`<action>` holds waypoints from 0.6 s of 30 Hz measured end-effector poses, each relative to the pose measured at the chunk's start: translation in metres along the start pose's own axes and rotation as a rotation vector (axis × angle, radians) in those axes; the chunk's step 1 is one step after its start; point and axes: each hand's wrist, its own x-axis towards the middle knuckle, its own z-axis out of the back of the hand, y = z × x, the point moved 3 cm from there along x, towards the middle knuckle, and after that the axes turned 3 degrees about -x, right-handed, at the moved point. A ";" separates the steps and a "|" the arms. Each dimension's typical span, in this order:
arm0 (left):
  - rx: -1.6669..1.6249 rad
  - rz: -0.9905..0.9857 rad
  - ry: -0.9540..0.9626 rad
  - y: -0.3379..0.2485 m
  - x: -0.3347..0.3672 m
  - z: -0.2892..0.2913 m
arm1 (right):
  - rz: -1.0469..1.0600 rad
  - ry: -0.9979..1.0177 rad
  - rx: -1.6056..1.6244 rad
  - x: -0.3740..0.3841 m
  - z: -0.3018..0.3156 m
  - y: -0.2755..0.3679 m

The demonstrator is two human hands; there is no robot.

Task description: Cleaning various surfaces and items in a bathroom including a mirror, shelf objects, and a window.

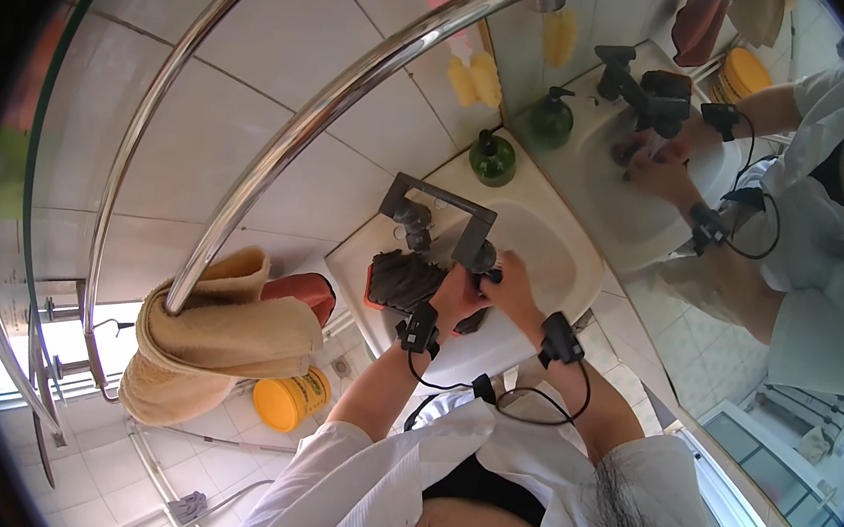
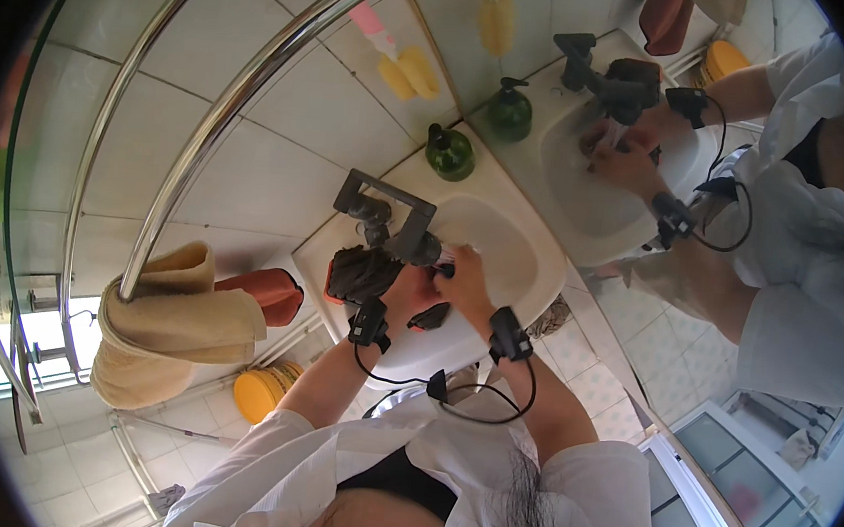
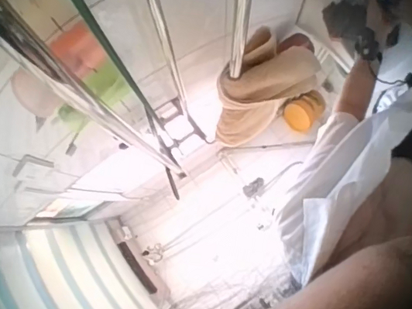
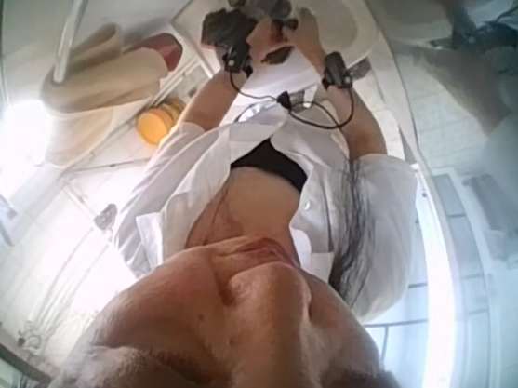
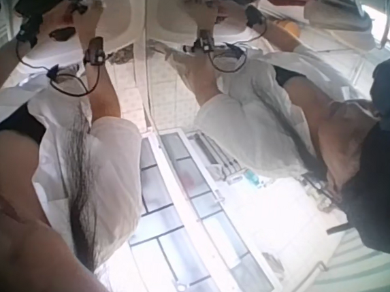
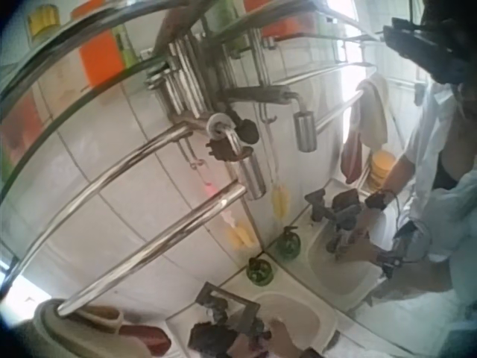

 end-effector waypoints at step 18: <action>-0.099 -0.209 -0.190 0.016 0.028 0.011 | -0.257 -0.248 0.032 0.008 0.001 0.029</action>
